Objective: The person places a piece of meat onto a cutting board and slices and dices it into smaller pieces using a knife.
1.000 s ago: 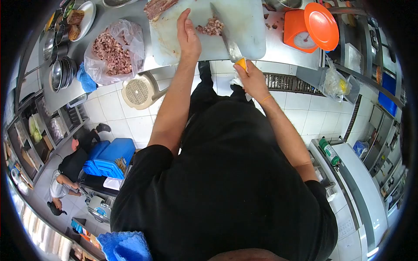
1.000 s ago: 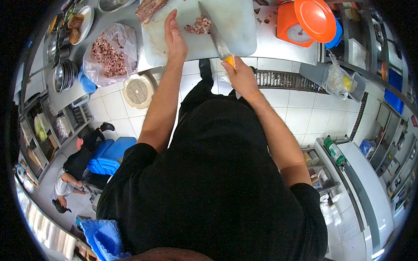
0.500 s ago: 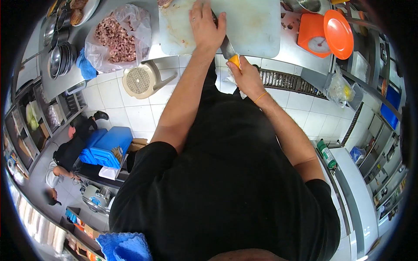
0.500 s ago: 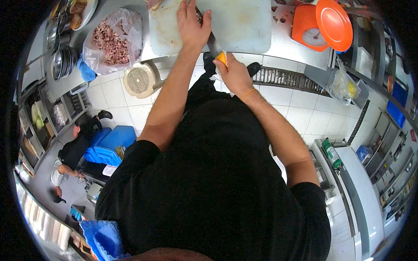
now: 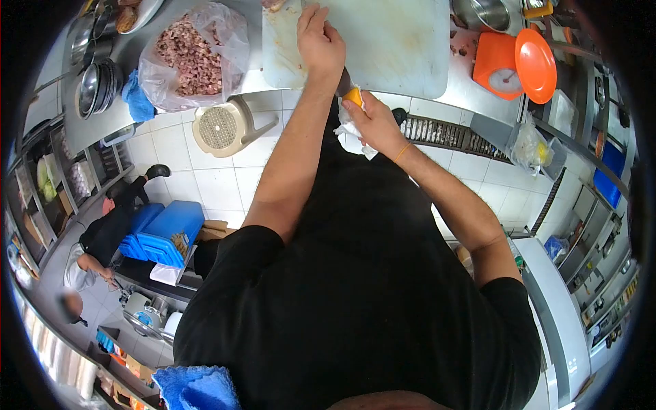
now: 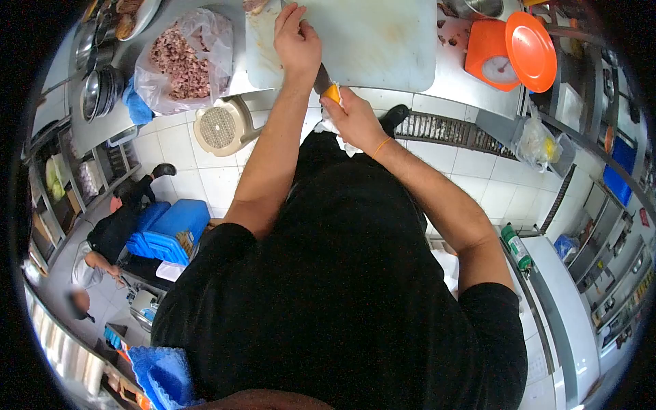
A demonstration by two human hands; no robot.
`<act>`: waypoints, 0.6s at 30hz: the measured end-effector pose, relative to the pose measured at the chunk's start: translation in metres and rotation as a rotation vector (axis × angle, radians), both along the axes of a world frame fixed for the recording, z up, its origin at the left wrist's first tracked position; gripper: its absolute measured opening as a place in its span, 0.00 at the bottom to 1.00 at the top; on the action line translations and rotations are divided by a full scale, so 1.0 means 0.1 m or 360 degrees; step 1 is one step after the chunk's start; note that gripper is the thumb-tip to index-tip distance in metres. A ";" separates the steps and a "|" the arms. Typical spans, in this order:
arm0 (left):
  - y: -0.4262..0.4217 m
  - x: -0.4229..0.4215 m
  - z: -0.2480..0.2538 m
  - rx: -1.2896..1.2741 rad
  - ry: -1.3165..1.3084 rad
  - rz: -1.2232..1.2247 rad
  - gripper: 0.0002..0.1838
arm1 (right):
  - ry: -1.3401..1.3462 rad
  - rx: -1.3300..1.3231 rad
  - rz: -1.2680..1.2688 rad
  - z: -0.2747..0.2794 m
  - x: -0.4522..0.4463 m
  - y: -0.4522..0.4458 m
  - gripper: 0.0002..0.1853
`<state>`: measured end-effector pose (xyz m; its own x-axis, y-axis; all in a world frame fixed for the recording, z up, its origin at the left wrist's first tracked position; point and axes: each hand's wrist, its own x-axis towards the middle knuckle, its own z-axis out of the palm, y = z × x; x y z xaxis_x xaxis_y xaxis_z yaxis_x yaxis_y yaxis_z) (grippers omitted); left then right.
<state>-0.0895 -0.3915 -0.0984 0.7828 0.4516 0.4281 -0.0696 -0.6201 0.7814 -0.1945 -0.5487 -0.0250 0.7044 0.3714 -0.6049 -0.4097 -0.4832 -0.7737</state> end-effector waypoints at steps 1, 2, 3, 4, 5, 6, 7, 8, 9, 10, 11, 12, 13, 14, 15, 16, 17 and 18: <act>0.05 -0.01 0.10 -0.0004 0.0012 0.0025 0.19 | -0.0056 -0.0015 0.0033 0.03 0.01 0.03 0.20; 0.11 -0.04 0.20 -0.0008 0.0026 0.0054 0.19 | -0.0109 -0.0028 0.0069 0.06 0.02 0.07 0.20; 0.18 -0.06 0.41 -0.0011 -0.0019 0.0052 0.20 | -0.0229 0.0003 0.0100 0.10 0.02 0.14 0.20; 0.27 -0.08 0.67 -0.0014 -0.0063 0.0050 0.21 | -0.0348 0.0034 0.0131 0.16 0.03 0.21 0.21; 0.38 -0.08 0.83 -0.0020 -0.0108 0.0046 0.22 | -0.0468 0.0062 0.0161 0.22 0.05 0.30 0.21; 0.59 -0.08 0.82 0.0232 -0.0228 0.0146 0.19 | -0.0526 0.0112 0.0195 0.32 0.07 0.41 0.21; 0.83 -0.08 0.81 0.0479 -0.0347 0.0242 0.17 | -0.0682 0.0171 0.0242 0.38 0.11 0.54 0.21; 0.97 -0.11 0.98 0.0292 -0.0397 0.0281 0.15 | -0.0701 0.0187 0.0314 0.43 0.15 0.68 0.21; 1.11 -0.16 1.17 0.0107 -0.0443 0.0318 0.13 | -0.0717 0.0206 0.0386 0.48 0.18 0.82 0.21; 1.30 -0.20 1.21 0.0066 -0.0474 0.0370 0.14 | -0.0693 0.0215 0.0455 0.58 0.22 0.95 0.22; 1.51 -0.23 1.24 0.0029 -0.0507 0.0425 0.14 | -0.0671 0.0227 0.0528 0.70 0.28 1.08 0.22; 1.75 -0.25 1.21 0.0111 -0.0466 0.0489 0.13 | -0.0649 0.0242 0.0606 0.77 0.32 1.17 0.22; 2.01 -0.27 1.11 0.0193 -0.0420 0.0561 0.13 | -0.0710 0.0217 0.0657 0.77 0.35 1.21 0.23; 2.27 -0.30 0.95 0.0272 -0.0369 0.0635 0.14 | -0.0768 0.0190 0.0710 0.72 0.37 1.24 0.23; 2.53 -0.33 0.68 0.0416 -0.0171 0.0591 0.14 | -0.0825 0.0158 0.0766 0.63 0.40 1.22 0.23; 2.82 -0.36 0.32 0.0537 0.0021 0.0561 0.15 | -0.0863 0.0097 0.0734 0.45 0.44 1.05 0.24; 2.94 -0.34 0.13 0.0656 0.0219 0.0504 0.16 | -0.0743 0.0013 0.0697 0.49 0.48 0.89 0.23; 2.85 -0.37 0.18 0.0643 0.0234 0.0463 0.20 | -0.0621 -0.0074 0.0655 0.57 0.48 0.75 0.23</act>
